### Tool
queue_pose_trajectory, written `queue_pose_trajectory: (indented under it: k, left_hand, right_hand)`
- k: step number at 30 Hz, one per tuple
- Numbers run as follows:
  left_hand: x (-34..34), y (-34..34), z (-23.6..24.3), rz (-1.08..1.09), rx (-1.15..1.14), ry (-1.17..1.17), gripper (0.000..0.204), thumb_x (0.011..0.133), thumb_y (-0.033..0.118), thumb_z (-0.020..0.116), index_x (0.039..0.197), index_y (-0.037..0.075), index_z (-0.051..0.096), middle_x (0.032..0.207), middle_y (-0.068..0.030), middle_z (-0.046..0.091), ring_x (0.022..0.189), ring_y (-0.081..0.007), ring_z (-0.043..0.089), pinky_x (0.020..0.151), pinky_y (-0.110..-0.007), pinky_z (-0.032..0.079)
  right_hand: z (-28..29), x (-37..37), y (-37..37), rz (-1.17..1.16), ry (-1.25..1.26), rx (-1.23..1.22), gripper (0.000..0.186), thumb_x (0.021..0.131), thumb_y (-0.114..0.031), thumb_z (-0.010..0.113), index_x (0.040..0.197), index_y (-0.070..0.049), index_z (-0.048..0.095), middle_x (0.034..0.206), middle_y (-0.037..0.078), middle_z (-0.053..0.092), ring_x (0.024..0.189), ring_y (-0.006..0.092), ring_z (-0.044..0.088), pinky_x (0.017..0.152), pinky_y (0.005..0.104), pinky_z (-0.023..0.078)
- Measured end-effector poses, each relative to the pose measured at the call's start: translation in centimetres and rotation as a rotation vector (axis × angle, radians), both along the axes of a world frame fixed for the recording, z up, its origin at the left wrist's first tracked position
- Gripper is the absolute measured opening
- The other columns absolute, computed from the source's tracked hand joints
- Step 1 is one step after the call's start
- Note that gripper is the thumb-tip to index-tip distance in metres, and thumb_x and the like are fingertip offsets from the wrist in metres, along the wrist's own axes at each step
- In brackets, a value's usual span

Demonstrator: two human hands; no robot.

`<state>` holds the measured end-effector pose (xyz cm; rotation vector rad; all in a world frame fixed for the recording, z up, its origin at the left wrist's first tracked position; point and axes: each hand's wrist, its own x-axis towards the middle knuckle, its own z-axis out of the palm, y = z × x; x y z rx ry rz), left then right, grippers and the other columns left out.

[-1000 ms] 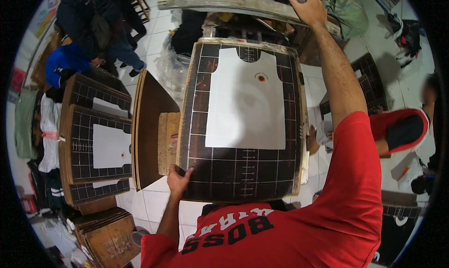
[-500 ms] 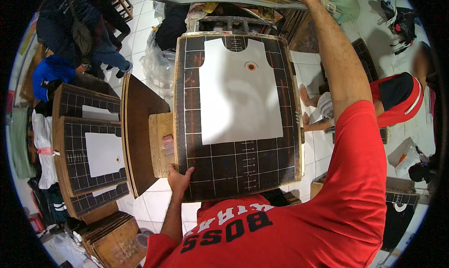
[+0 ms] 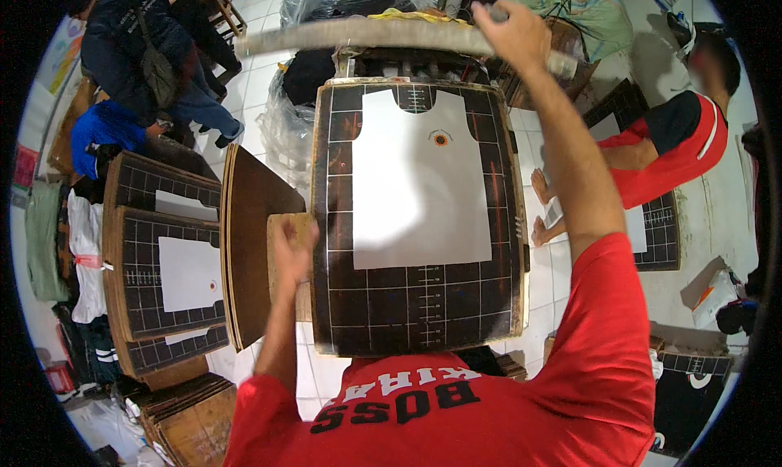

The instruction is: The person repeatedly places a white t-shirt on a printing board, lowers a screen, and uses a yellow squeegee to pull ink across the screen. The person then lifts the screen, removes the printed shirt, and repeats the cycle with new shirts.

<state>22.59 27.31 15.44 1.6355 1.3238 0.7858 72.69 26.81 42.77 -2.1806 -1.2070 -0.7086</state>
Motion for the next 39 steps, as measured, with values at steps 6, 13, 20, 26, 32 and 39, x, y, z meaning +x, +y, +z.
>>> queue_pose_trajectory:
  k: [6,13,20,26,32,39]
  left_hand:
    - [11.8,11.8,8.1,0.316,-0.654,-1.083,0.065,0.096,0.055,0.06,0.143,0.012,0.048,0.141,-0.0141,0.049,0.123,-0.0308,0.053,0.104,-0.051,0.045]
    - [11.0,6.9,-4.1,0.49,-0.597,-0.694,0.051,0.098,0.041,0.063,0.133,0.004,0.055,0.127,-0.0132,0.056,0.117,-0.0334,0.053,0.1,-0.053,0.045]
    - [12.4,4.7,-6.5,-0.307,0.696,0.526,0.08,0.083,0.051,0.082,0.141,0.004,0.053,0.145,-0.0195,0.051,0.143,-0.0398,0.04,0.118,-0.058,0.028]
    - [13.1,4.6,-7.1,-0.316,0.602,0.64,0.096,0.075,0.048,0.087,0.151,0.008,0.043,0.154,-0.0173,0.042,0.153,-0.0382,0.026,0.126,-0.06,0.014]
    - [13.3,4.7,-7.8,-0.296,0.624,0.621,0.091,0.072,0.033,0.088,0.148,0.006,0.045,0.15,-0.0179,0.045,0.152,-0.039,0.029,0.125,-0.061,0.014]
    - [13.1,4.7,-7.6,-0.312,0.59,0.624,0.089,0.071,0.03,0.088,0.147,0.006,0.046,0.15,-0.0181,0.045,0.152,-0.0395,0.029,0.125,-0.061,0.014]
  right_hand:
    - [-15.6,-5.1,-7.9,0.202,-0.046,0.011,0.038,0.085,-0.047,0.078,0.084,-0.01,0.069,0.085,0.01,0.065,0.076,0.0324,0.067,0.067,0.0464,0.05]
    - [-27.9,-6.2,-11.1,0.408,0.248,-0.349,0.012,0.088,-0.015,0.071,0.096,-0.008,0.066,0.096,0.013,0.069,0.095,0.035,0.066,0.079,0.0476,0.049]
    - [-28.4,-1.0,-6.4,0.427,0.348,-0.334,0.019,0.079,0.002,0.066,0.097,-0.005,0.065,0.097,0.019,0.07,0.095,0.0436,0.066,0.083,0.054,0.049]
    - [-29.0,0.8,-2.2,0.374,0.257,-0.328,0.025,0.078,0.002,0.067,0.102,-0.005,0.063,0.101,0.015,0.069,0.101,0.0389,0.065,0.083,0.0506,0.046]
    - [-29.0,-0.7,-6.3,0.444,0.263,-0.422,0.024,0.078,0.002,0.069,0.099,-0.006,0.062,0.098,0.015,0.067,0.096,0.0387,0.064,0.078,0.0499,0.045]
    - [-29.2,2.0,-2.0,0.422,0.254,-0.315,0.036,0.075,0.003,0.068,0.109,-0.008,0.065,0.103,0.015,0.069,0.098,0.0384,0.066,0.082,0.0514,0.047]
